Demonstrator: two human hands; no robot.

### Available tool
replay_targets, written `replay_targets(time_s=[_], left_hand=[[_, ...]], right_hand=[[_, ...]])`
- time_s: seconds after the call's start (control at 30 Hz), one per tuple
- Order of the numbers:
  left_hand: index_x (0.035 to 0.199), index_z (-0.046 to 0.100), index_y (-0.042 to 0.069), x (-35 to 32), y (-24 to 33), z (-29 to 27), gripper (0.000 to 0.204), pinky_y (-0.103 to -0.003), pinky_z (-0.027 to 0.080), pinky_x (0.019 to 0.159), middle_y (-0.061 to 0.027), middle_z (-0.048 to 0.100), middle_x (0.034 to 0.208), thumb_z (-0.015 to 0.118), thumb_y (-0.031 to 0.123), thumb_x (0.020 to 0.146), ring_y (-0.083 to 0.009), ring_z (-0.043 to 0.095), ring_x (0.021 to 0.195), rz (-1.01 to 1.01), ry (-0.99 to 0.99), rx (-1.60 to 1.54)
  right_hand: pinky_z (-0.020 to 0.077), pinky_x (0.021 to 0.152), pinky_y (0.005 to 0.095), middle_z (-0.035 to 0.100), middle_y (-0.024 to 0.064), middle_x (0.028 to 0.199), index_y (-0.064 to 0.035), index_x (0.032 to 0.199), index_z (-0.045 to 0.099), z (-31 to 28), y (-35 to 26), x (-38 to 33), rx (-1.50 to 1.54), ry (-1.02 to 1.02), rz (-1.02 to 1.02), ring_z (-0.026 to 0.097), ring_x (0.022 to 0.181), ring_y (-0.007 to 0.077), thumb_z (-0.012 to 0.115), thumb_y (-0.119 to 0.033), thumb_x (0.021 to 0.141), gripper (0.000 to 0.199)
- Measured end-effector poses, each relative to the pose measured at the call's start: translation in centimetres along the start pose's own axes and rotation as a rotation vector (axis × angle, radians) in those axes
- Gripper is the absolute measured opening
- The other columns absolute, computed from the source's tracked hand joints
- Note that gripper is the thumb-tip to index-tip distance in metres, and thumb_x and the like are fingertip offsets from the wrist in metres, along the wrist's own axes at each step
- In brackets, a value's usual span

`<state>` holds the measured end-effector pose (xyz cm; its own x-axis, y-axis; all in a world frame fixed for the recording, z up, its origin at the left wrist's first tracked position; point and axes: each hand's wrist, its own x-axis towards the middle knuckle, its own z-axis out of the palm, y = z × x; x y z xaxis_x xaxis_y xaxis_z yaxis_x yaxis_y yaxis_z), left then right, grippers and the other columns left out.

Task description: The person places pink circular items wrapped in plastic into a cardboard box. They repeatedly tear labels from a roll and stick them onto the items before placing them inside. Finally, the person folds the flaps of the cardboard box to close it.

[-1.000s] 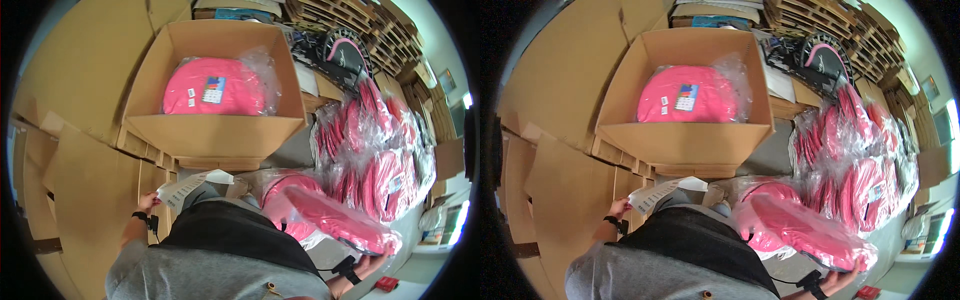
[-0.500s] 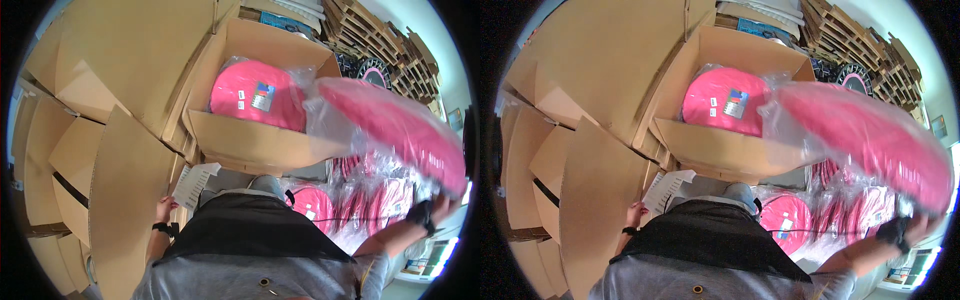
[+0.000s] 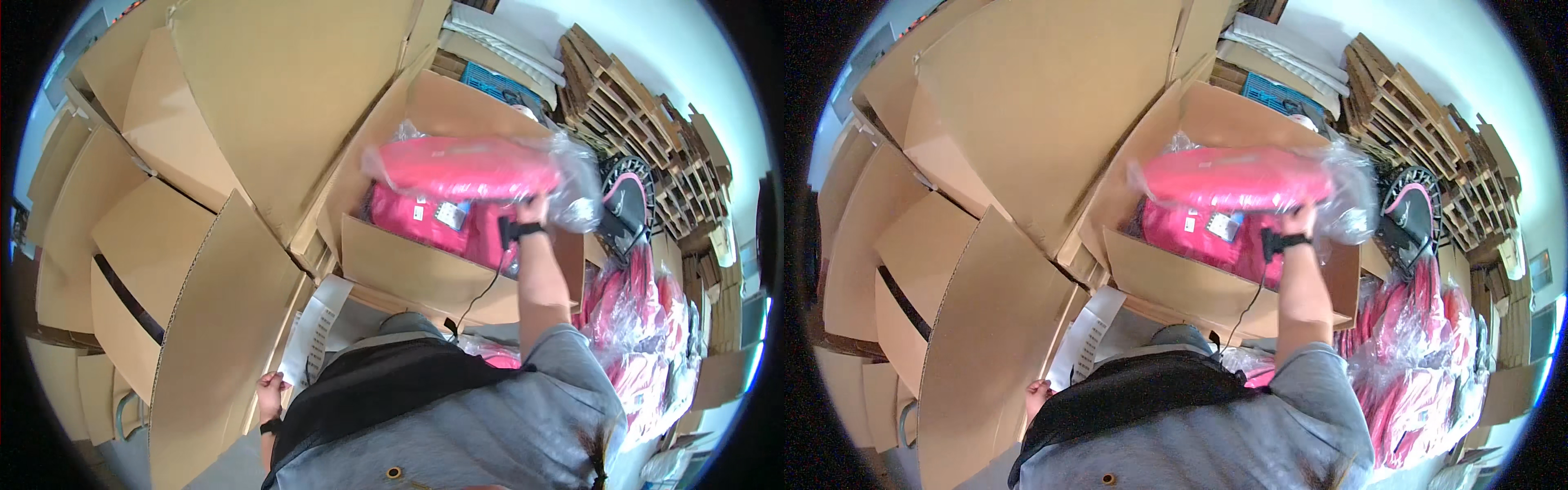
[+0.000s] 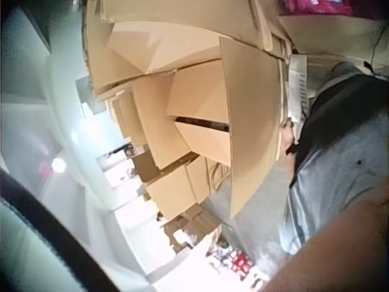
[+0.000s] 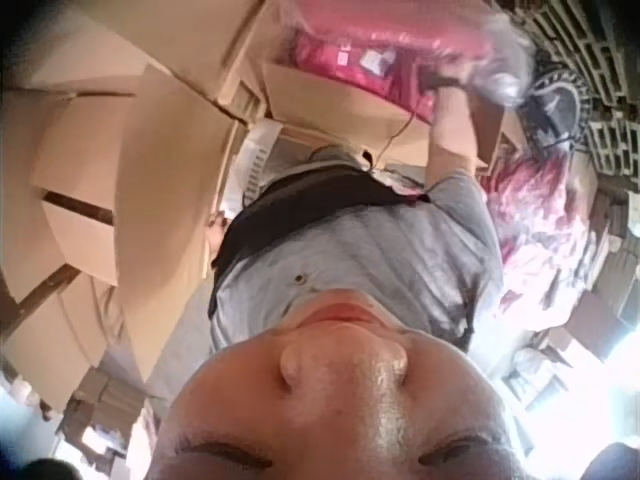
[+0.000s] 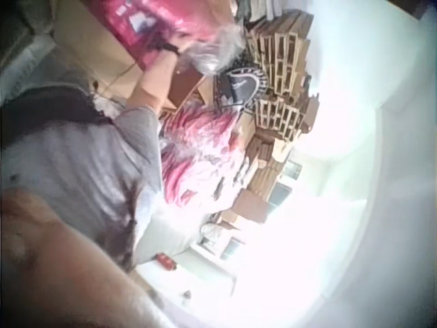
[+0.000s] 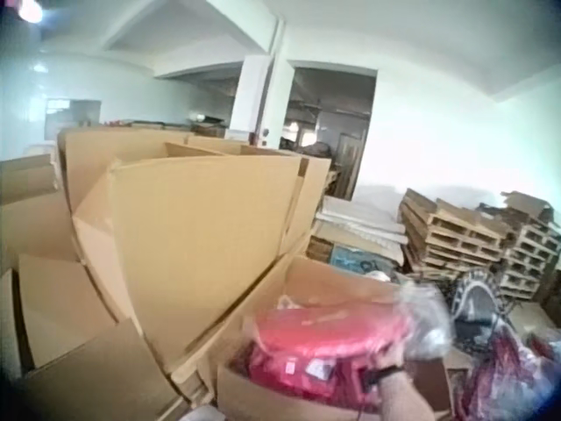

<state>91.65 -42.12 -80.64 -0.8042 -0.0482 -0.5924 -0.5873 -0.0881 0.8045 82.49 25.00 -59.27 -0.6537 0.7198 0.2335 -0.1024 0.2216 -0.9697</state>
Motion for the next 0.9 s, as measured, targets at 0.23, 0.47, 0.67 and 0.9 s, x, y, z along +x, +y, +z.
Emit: replay_targets(time_s=[0.23, 0.47, 0.67, 0.9], left_hand=[[0.077, 0.057, -0.002, -3.5, 1.3, 4.3, 0.008, -0.026, 0.047, 0.055, -0.0055, 0.057, 0.068, 0.056, 0.006, 0.078, -0.0135, 0.056, 0.058, 0.053, 0.106, 0.103], [0.074, 0.06, -0.001, -5.8, 6.1, 5.9, 0.014, -0.026, 0.039, 0.05, -0.0024, 0.056, 0.061, 0.052, 0.01, 0.077, -0.0081, 0.046, 0.055, 0.175, 0.082, 0.437], [0.082, 0.062, 0.003, -10.9, 13.9, 10.0, 0.015, -0.036, 0.047, 0.061, -0.0167, 0.061, 0.073, 0.053, 0.014, 0.076, -0.0311, 0.06, 0.066, 0.342, 0.323, 0.953], [0.087, 0.055, 0.003, -19.0, 18.6, 13.4, 0.012, -0.039, 0.045, 0.061, -0.0178, 0.058, 0.073, 0.05, 0.011, 0.079, -0.0351, 0.057, 0.071, 0.574, 0.576, 0.805]], right_hand=[[0.0414, 0.083, 0.0389, 0.059, 0.0086, 0.1, -0.0066, 0.105, 0.054, -6.4, 22.3, 1.0, 0.305, 0.263, 1.007, 0.053, 0.094, 0.0261, 0.039, -0.03, 0.08, 0.037], [0.034, 0.088, 0.0358, 0.046, 0.0153, 0.119, -0.006, 0.114, 0.042, 6.6, 7.4, 1.7, 0.351, -0.545, 0.827, 0.044, 0.106, 0.0226, 0.05, -0.031, 0.084, 0.04], [0.0413, 0.083, 0.0288, 0.058, 0.0059, 0.099, -0.0007, 0.106, 0.052, 8.0, -4.7, -3.1, 0.196, -0.762, 0.419, 0.055, 0.091, 0.0174, 0.049, -0.012, 0.083, 0.026], [0.0424, 0.08, 0.0267, 0.06, 0.0074, 0.094, 0.0, 0.099, 0.055, 11.1, -7.3, -7.7, 0.137, -1.171, 0.173, 0.055, 0.089, 0.0148, 0.051, 0.004, 0.077, 0.023]])
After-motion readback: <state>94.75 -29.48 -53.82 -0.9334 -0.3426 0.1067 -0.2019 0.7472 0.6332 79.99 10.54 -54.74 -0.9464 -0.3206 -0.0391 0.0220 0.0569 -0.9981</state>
